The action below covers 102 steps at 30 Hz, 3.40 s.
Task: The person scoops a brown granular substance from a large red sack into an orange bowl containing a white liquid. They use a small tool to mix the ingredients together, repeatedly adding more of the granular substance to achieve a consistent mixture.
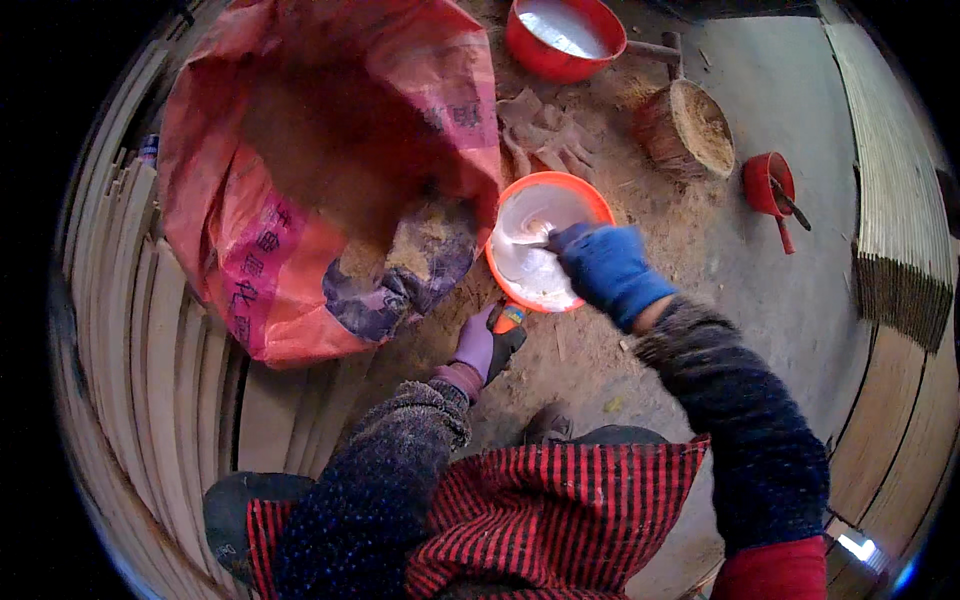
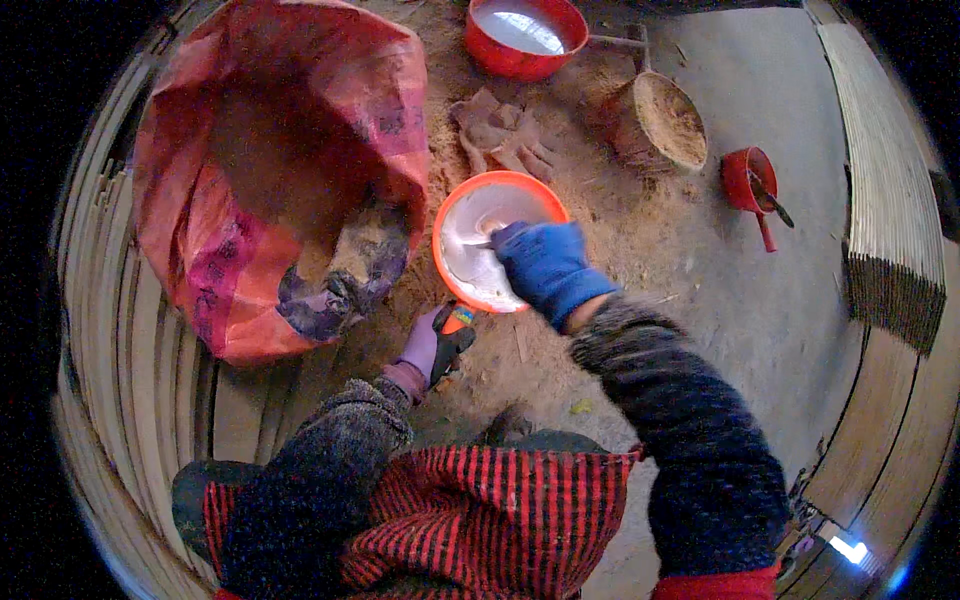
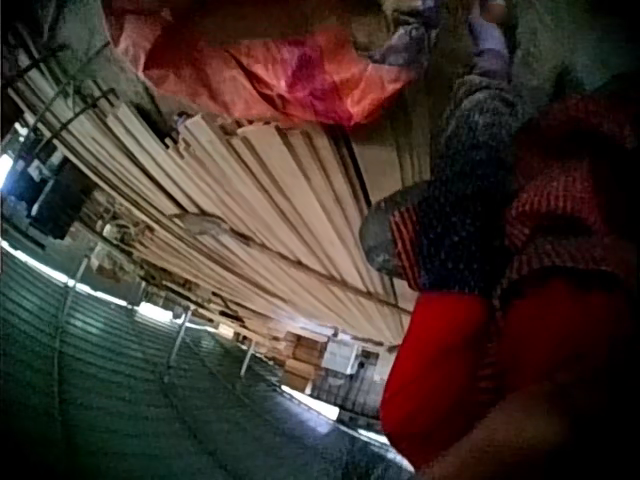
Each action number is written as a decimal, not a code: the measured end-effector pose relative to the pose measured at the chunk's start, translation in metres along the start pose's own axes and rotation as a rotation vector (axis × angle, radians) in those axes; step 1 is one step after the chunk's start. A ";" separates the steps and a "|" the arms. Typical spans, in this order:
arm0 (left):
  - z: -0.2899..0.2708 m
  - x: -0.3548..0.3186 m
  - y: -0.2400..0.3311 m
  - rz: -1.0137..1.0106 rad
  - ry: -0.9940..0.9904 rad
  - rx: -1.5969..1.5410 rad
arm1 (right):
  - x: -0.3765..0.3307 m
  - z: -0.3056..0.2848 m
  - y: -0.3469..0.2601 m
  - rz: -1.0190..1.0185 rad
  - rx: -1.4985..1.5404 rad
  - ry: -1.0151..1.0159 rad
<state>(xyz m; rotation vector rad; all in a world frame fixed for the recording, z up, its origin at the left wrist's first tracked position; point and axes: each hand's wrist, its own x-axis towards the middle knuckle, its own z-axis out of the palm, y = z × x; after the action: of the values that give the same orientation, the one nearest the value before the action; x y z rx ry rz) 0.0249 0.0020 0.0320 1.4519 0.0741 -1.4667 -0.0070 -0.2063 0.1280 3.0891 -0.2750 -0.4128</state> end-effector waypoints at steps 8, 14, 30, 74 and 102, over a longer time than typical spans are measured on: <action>-0.001 0.004 -0.007 0.051 -0.006 -0.002 | 0.046 -0.050 0.039 -0.364 -0.137 0.185; 0.001 0.010 -0.014 0.116 -0.001 0.006 | 0.060 -0.035 0.077 -0.149 -0.273 0.167; 0.008 0.009 -0.010 0.135 0.013 0.090 | -0.054 -0.009 0.021 0.746 1.320 -0.198; 0.007 0.011 -0.026 0.019 0.057 -0.156 | -0.043 0.020 -0.016 0.079 0.088 -0.030; -0.054 -0.149 0.206 0.490 0.316 0.716 | -0.013 0.027 0.065 -0.007 -0.007 0.020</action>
<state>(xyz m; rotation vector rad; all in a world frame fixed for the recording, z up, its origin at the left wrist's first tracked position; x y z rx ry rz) 0.1620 0.0278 0.2514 2.0782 -0.6289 -0.8735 -0.0377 -0.2674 0.1073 3.0863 -0.2621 -0.3823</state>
